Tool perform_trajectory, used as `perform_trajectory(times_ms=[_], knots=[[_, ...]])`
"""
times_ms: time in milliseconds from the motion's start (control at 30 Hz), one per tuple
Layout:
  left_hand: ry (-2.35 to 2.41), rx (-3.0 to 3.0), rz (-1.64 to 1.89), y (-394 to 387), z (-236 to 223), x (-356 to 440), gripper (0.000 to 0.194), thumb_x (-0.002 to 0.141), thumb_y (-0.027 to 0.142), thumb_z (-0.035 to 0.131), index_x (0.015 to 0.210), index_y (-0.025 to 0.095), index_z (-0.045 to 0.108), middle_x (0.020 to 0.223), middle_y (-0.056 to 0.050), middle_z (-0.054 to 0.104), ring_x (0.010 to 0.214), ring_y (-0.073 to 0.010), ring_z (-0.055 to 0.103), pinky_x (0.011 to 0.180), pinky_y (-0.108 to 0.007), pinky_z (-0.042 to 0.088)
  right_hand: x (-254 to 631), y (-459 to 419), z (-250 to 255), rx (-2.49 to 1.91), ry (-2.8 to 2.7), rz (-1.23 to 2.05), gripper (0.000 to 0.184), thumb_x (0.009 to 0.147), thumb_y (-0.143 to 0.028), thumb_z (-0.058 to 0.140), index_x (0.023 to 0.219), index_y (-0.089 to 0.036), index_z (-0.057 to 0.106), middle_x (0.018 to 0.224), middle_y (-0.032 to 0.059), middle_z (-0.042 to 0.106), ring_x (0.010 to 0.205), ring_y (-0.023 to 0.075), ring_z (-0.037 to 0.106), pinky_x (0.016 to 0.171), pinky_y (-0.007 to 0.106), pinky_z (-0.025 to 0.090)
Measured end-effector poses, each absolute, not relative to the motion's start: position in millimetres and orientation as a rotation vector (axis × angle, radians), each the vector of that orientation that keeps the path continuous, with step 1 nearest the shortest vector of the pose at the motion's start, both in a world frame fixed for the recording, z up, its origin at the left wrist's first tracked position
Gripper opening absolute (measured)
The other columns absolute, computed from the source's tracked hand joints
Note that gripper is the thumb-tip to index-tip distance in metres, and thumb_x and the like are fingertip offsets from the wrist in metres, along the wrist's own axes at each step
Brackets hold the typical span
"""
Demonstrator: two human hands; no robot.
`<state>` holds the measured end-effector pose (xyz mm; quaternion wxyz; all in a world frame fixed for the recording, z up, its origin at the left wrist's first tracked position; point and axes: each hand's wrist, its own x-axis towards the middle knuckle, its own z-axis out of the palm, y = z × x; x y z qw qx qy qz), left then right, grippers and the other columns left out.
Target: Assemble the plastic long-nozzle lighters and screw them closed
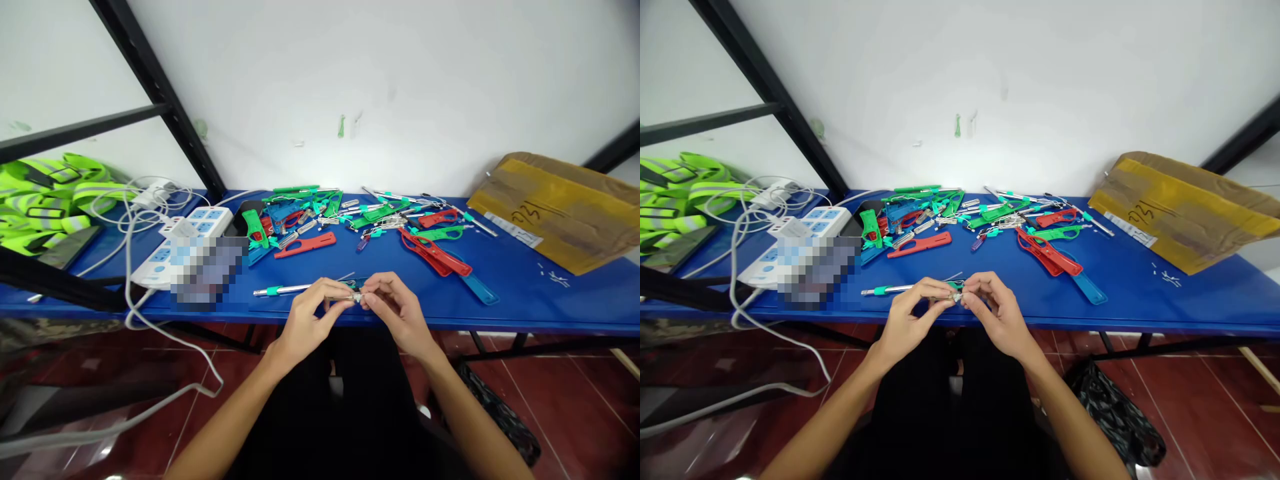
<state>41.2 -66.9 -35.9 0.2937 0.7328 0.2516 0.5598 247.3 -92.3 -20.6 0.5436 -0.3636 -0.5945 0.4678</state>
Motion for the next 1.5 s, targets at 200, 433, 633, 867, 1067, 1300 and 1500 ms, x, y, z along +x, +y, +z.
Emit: perform_trajectory(times_ms=[200,433,633,867,1067,1300,1500], knots=[[0.707,1.771,1.551,-65,-35,40,0.014,0.097,0.016,0.083,0.102,0.021,0.072,0.104,-0.005,0.081,0.090,-0.0162,0.079,0.075,-0.026,0.061,246,-90,-20,-0.856,-1.510,1.019,0.017,0.109,-0.042,0.069,0.118,-0.028,0.071,0.097,0.0015,0.074,0.082,0.0152,0.071,0.077,0.029,0.059],[0.864,1.967,1.794,-71,-27,64,0.013,0.099,0.013,0.079,0.105,0.022,0.071,0.106,-0.004,0.081,0.097,-0.0176,0.077,0.086,-0.032,0.062,224,-101,-24,-0.950,-1.573,0.585,0.018,0.107,-0.029,0.070,0.120,-0.030,0.083,0.134,0.0095,0.077,0.123,0.0252,0.073,0.094,0.035,0.063],[0.831,2.220,1.795,-74,-29,103,0.041,0.101,0.009,0.073,0.139,0.024,0.066,0.131,-0.009,0.081,0.120,-0.0242,0.073,0.103,-0.044,0.062,237,-102,-15,-1.106,-1.263,0.695,0.017,0.106,-0.038,0.073,0.111,-0.027,0.083,0.133,0.0107,0.077,0.116,0.0261,0.075,0.094,0.037,0.065],[1.034,2.281,1.488,-52,-21,70,0.018,0.111,0.022,0.061,0.126,0.025,0.072,0.137,-0.008,0.078,0.129,-0.0268,0.068,0.112,-0.050,0.053,272,-72,-12,-1.054,-1.249,1.000,0.035,0.109,-0.056,0.062,0.116,-0.023,0.072,0.100,0.0067,0.076,0.066,0.0164,0.066,0.051,0.029,0.057],[1.144,2.461,1.124,-32,-15,47,0.017,0.111,0.029,0.064,0.120,0.021,0.075,0.135,-0.009,0.078,0.130,-0.0300,0.066,0.109,-0.050,0.050,277,-67,-16,-1.235,-1.609,0.713,0.040,0.113,-0.053,0.053,0.124,-0.024,0.078,0.090,0.0046,0.069,0.082,0.0200,0.068,0.066,0.030,0.056],[1.134,2.494,1.070,-30,-20,46,0.015,0.111,0.020,0.061,0.110,0.022,0.076,0.129,-0.006,0.080,0.122,-0.0250,0.070,0.104,-0.045,0.049,271,-72,-23,-1.225,-1.702,0.601,0.027,0.112,-0.043,0.059,0.133,-0.025,0.064,0.102,0.0058,0.077,0.086,0.0215,0.073,0.081,0.034,0.058],[1.099,2.447,1.036,-31,-17,46,0.014,0.111,0.022,0.062,0.110,0.023,0.075,0.128,-0.006,0.081,0.121,-0.0245,0.072,0.102,-0.043,0.048,273,-70,-16,-1.194,-1.767,0.649,0.021,0.110,-0.041,0.064,0.120,-0.027,0.076,0.108,0.0067,0.079,0.089,0.0220,0.073,0.078,0.034,0.057]])
